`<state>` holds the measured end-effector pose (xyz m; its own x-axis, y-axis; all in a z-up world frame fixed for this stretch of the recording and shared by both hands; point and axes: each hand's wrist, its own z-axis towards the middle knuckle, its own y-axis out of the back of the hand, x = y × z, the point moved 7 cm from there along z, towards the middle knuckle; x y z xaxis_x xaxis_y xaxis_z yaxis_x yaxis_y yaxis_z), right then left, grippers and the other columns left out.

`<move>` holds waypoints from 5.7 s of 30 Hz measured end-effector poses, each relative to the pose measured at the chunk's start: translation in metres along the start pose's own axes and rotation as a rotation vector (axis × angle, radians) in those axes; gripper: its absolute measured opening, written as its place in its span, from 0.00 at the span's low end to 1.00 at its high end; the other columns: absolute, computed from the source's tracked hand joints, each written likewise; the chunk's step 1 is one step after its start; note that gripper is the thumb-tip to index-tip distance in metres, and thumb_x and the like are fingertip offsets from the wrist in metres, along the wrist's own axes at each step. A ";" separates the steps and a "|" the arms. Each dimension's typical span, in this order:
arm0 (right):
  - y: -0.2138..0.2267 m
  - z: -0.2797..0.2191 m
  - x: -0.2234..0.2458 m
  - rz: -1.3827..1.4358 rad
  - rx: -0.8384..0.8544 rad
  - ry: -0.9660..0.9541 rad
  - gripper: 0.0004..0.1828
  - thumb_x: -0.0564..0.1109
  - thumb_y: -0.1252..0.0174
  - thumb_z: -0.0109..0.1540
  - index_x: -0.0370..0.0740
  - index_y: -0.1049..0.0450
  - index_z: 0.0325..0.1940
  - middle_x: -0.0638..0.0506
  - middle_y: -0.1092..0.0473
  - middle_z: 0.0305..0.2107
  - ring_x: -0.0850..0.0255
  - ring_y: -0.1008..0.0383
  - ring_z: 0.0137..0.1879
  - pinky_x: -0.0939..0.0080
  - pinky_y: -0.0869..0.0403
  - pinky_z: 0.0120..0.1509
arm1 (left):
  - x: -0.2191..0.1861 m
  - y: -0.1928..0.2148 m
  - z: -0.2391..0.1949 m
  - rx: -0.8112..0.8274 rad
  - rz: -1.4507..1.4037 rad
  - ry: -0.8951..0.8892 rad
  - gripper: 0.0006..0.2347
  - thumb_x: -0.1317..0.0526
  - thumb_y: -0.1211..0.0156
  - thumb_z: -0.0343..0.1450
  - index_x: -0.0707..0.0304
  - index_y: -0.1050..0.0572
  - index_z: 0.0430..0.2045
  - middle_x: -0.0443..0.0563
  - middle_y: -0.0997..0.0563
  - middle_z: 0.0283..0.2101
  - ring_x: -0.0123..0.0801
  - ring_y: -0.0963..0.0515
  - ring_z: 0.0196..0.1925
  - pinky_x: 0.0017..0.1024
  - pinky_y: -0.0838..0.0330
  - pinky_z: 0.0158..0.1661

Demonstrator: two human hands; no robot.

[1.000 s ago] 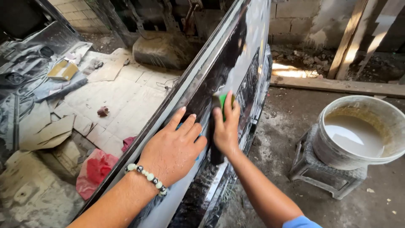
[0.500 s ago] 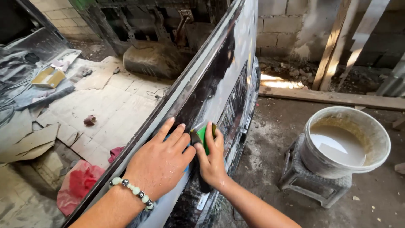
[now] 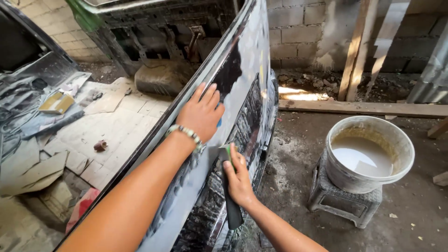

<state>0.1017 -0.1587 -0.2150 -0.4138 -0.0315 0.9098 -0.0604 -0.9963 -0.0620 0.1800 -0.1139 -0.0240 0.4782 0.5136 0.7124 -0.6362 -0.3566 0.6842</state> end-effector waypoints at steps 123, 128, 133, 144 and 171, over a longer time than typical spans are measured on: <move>0.339 -0.018 -0.410 0.636 0.069 -1.093 0.17 0.50 0.44 0.66 0.32 0.23 0.46 0.40 0.22 0.40 0.52 0.20 0.42 0.50 0.22 0.49 | -0.364 -0.171 0.168 0.067 -1.528 1.050 0.16 0.49 0.49 0.72 0.62 0.23 0.40 0.66 0.19 0.41 0.61 0.21 0.46 0.50 0.27 0.46; 0.412 0.027 -0.340 0.925 -0.160 -1.072 0.21 0.60 0.46 0.67 0.41 0.22 0.47 0.46 0.21 0.36 0.55 0.20 0.38 0.51 0.21 0.46 | -0.408 -0.194 0.227 -0.006 -1.627 0.969 0.22 0.48 0.50 0.73 0.61 0.33 0.57 0.65 0.29 0.59 0.55 0.32 0.64 0.44 0.38 0.63; 0.424 0.031 -0.344 0.838 -0.175 -1.050 0.22 0.60 0.47 0.66 0.41 0.23 0.49 0.46 0.21 0.37 0.55 0.20 0.37 0.51 0.21 0.45 | -0.461 -0.271 0.225 0.002 -1.632 1.046 0.28 0.44 0.53 0.77 0.67 0.41 0.66 0.70 0.39 0.68 0.58 0.42 0.71 0.47 0.47 0.67; 0.277 0.054 -0.240 0.322 0.137 -0.923 0.28 0.60 0.47 0.66 0.32 0.29 0.55 0.42 0.25 0.35 0.53 0.24 0.33 0.51 0.22 0.42 | -0.345 -0.253 0.027 0.083 -1.575 1.567 0.25 0.41 0.54 0.75 0.67 0.24 0.47 0.70 0.21 0.50 0.57 0.22 0.53 0.46 0.30 0.55; 0.000 -0.046 -0.030 0.896 0.972 -0.721 0.54 0.66 0.32 0.45 0.23 0.33 0.63 0.32 0.26 0.44 0.44 0.22 0.47 0.46 0.22 0.52 | -0.147 0.065 -0.262 -0.110 0.107 0.964 0.30 0.44 0.48 0.80 0.63 0.40 0.73 0.55 0.48 0.79 0.45 0.53 0.81 0.47 0.65 0.77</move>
<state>0.0722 -0.1544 -0.2614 0.5539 -0.3852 0.7381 0.6913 -0.2814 -0.6656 -0.0904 -0.0087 -0.1252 -0.2552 0.9181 0.3033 -0.7235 -0.3894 0.5700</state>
